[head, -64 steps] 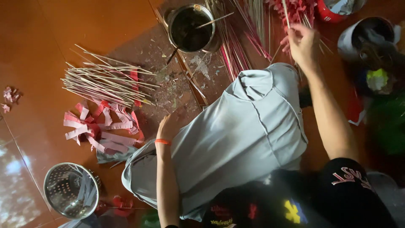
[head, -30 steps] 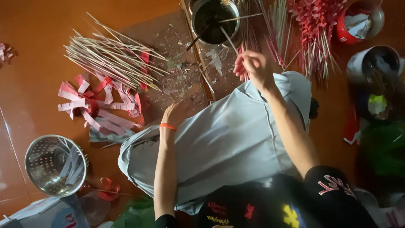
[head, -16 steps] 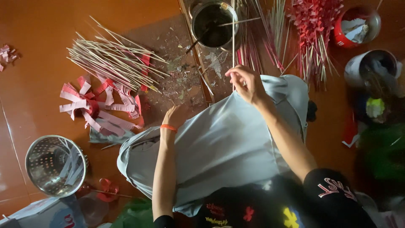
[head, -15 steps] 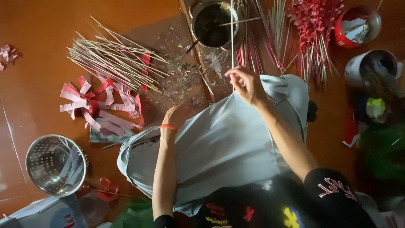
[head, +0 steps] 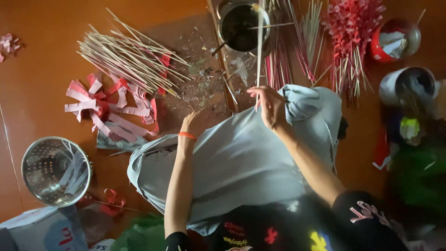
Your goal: Wrapping red paper strips around thin wooden sticks using adhesive to create decorative items.
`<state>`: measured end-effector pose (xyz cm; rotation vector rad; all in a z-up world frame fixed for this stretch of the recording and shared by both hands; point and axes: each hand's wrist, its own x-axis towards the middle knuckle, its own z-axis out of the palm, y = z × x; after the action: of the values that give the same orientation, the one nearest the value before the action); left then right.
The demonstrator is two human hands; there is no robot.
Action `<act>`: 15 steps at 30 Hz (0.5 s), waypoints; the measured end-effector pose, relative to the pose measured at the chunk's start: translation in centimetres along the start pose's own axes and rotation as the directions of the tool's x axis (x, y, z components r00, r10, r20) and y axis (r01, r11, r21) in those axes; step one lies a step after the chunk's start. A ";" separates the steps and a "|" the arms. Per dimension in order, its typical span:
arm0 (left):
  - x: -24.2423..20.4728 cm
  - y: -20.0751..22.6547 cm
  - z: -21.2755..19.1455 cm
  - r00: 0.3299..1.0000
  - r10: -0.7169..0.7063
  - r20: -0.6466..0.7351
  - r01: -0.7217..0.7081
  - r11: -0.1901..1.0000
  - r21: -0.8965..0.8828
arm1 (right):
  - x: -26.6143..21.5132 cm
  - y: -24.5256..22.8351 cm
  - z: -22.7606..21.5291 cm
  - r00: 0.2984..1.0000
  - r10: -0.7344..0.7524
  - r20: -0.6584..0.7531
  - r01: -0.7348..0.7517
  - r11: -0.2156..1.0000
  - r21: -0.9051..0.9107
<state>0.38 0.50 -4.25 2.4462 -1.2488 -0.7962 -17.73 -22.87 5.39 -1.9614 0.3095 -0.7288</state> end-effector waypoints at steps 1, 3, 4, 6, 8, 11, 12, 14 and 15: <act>-0.2 0.5 -0.2 1.000 -0.007 -0.011 0.007 1.000 -0.005 | -0.5 0.5 0.3 1.000 -0.010 0.010 0.010 1.000 0.001; -0.3 1.3 -1.1 0.987 -0.131 -0.096 0.122 0.988 -0.093 | -0.7 1.5 0.8 0.959 0.284 0.017 -0.284 0.953 0.107; 0.0 0.6 -0.4 0.983 -0.145 -0.112 0.134 0.986 -0.097 | -0.9 3.0 0.6 0.962 0.270 0.033 -0.272 0.956 0.110; 0.3 -1.0 1.0 0.987 -0.129 -0.094 0.130 0.991 0.009 | -1.3 6.1 0.5 0.692 0.650 0.315 -0.722 0.625 0.298; 0.2 -0.6 0.7 0.985 -0.090 -0.149 0.087 0.996 -0.022 | -1.8 5.0 0.5 0.810 0.538 0.232 -0.582 0.785 0.211; 0.6 -0.4 1.1 0.979 -0.101 -0.180 0.093 0.994 -0.050 | -1.1 2.1 0.2 0.975 0.207 0.077 -0.212 0.976 0.056; 0.6 -0.4 1.4 0.976 -0.148 -0.157 0.142 0.989 -0.048 | -0.6 0.9 0.0 1.000 0.001 0.001 -0.001 1.000 -0.010; 1.3 -1.3 2.2 0.968 -0.197 -0.156 0.193 0.980 -0.039 | -0.9 1.6 -0.4 0.997 0.075 0.036 -0.078 0.992 0.102; 1.7 -2.0 2.3 0.967 -0.210 -0.143 0.210 0.978 -0.012 | -0.7 1.9 -0.4 0.986 0.160 0.046 -0.166 0.967 0.193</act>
<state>1.14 0.25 -7.67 2.6170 -0.9514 -0.6547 -18.33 -23.76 3.64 -1.7358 0.3616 -0.5989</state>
